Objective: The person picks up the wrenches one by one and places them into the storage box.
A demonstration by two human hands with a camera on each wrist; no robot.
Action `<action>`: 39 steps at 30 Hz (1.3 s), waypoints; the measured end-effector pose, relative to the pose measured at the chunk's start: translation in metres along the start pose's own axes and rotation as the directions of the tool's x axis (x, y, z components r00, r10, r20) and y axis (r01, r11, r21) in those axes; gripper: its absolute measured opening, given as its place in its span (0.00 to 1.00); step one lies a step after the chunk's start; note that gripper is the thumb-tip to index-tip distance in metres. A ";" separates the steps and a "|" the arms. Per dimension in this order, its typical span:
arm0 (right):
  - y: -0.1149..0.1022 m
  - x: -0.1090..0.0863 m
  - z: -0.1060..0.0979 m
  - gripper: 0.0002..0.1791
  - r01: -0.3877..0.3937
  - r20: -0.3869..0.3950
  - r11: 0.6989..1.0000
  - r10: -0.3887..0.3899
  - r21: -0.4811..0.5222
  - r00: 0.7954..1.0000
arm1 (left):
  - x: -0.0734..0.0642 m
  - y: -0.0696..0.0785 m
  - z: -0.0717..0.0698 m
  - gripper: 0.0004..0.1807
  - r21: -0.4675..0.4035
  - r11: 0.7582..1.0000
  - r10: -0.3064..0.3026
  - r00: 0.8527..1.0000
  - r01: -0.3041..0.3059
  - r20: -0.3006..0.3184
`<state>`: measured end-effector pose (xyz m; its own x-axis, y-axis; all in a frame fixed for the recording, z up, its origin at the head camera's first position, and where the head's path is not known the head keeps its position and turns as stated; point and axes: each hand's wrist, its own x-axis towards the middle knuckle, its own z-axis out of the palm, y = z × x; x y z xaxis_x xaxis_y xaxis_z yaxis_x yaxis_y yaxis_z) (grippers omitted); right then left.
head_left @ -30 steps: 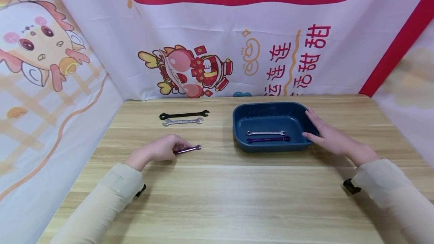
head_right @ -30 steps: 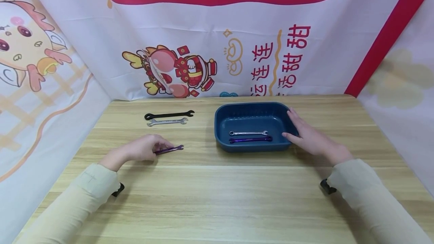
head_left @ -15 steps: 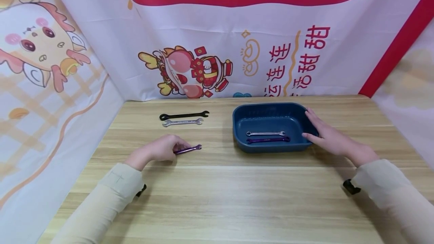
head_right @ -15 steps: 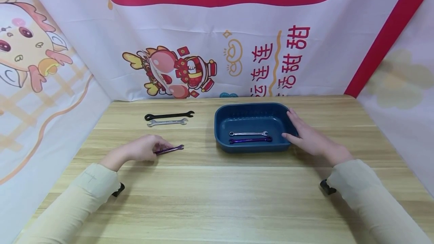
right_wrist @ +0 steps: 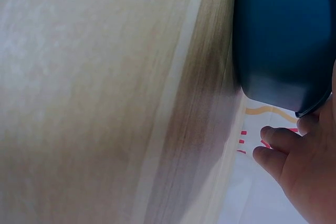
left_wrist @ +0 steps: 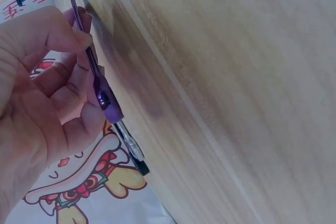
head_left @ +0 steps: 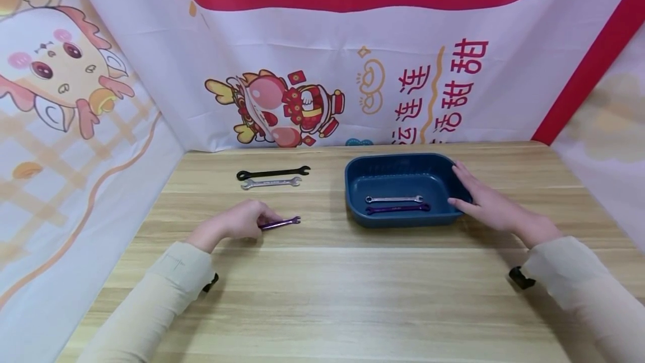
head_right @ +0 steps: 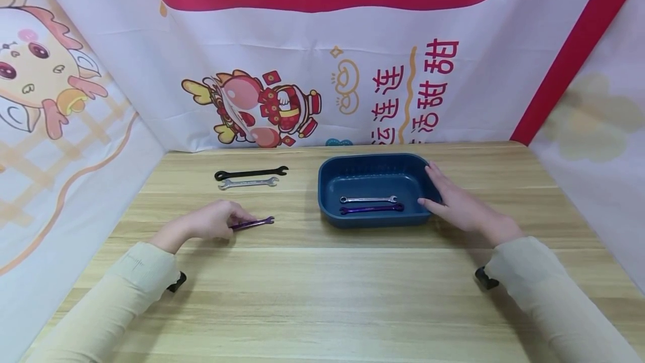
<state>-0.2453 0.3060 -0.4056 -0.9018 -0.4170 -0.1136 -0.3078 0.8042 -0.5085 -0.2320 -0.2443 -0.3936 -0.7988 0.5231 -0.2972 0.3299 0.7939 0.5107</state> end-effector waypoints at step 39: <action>0.001 0.001 0.001 0.51 0.013 -0.012 1.000 -0.013 0.008 1.000 | 0.030 0.026 -0.023 0.31 0.041 0.997 0.062 0.997 -0.060 -0.050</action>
<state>-0.2461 0.3059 -0.4072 -0.9013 -0.4222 -0.0970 -0.3169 0.7952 -0.5169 -0.2593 -0.2150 -0.3703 -0.8008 0.5555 -0.2240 0.3981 0.7730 0.4939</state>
